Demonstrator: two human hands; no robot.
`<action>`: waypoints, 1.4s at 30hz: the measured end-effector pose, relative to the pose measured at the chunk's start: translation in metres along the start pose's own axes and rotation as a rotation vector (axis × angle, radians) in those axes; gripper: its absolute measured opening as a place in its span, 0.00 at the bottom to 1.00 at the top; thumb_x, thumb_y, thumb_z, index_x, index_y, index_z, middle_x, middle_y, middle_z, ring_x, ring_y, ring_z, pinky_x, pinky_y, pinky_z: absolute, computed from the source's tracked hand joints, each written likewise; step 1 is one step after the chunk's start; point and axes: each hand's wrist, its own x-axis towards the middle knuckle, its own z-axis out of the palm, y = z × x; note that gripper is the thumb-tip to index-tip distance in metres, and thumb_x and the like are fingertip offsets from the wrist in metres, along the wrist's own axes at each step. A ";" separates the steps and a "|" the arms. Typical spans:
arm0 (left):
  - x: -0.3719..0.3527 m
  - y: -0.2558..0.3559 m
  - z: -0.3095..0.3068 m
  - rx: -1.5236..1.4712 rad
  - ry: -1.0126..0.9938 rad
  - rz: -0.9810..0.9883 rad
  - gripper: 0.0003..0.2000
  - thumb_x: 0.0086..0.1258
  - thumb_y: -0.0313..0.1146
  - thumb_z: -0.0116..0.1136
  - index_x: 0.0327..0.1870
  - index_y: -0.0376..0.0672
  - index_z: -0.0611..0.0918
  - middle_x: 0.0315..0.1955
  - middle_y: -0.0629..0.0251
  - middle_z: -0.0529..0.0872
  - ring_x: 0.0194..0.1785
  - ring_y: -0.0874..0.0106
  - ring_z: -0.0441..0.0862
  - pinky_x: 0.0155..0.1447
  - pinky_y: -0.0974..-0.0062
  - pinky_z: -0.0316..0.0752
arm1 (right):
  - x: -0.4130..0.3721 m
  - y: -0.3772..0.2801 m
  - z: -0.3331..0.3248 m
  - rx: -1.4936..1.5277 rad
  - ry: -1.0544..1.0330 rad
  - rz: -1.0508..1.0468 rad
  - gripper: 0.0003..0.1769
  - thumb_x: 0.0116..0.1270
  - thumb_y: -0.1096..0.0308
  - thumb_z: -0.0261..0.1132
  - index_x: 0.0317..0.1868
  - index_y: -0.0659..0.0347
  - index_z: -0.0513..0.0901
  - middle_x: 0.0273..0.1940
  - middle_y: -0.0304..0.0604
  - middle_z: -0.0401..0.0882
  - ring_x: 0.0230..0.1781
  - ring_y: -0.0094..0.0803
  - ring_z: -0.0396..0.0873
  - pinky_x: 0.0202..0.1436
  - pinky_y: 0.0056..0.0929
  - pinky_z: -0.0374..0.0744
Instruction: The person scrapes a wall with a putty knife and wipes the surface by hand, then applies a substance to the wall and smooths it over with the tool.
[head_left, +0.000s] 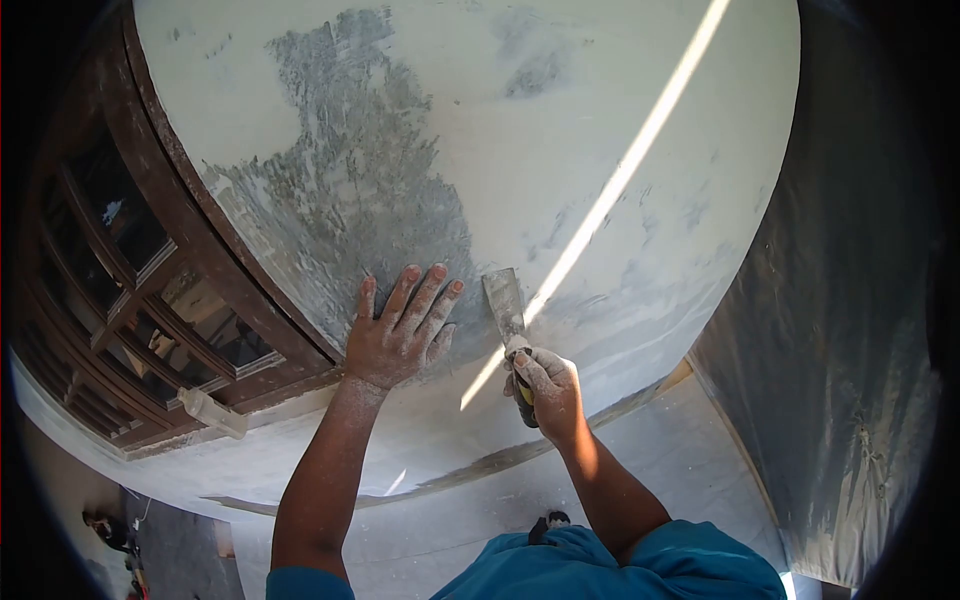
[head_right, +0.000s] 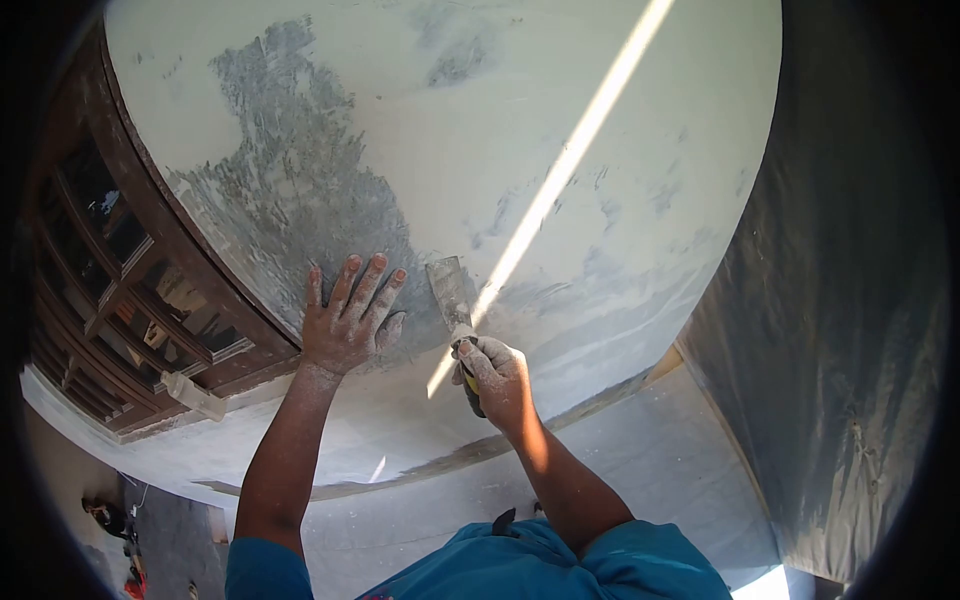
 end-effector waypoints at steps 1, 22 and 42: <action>0.001 -0.002 0.000 0.003 0.011 -0.001 0.34 0.72 0.66 0.51 0.78 0.69 0.65 0.82 0.71 0.53 0.85 0.64 0.44 0.83 0.38 0.33 | 0.000 0.005 -0.002 0.003 0.004 0.000 0.16 0.78 0.62 0.59 0.39 0.67 0.82 0.23 0.40 0.80 0.19 0.19 0.72 0.24 0.21 0.70; 0.001 -0.001 -0.001 0.047 -0.016 -0.007 0.32 0.73 0.63 0.50 0.77 0.70 0.66 0.82 0.73 0.54 0.84 0.66 0.46 0.83 0.39 0.33 | 0.003 0.044 -0.007 -0.012 0.053 -0.104 0.17 0.77 0.61 0.60 0.40 0.69 0.82 0.24 0.42 0.80 0.20 0.22 0.74 0.27 0.22 0.72; 0.001 0.005 0.001 -0.033 0.052 -0.095 0.30 0.73 0.60 0.54 0.75 0.71 0.69 0.80 0.75 0.58 0.84 0.67 0.48 0.84 0.42 0.35 | 0.012 0.015 -0.027 -0.221 -0.007 -0.152 0.17 0.76 0.59 0.62 0.36 0.66 0.83 0.23 0.36 0.80 0.22 0.18 0.72 0.26 0.23 0.71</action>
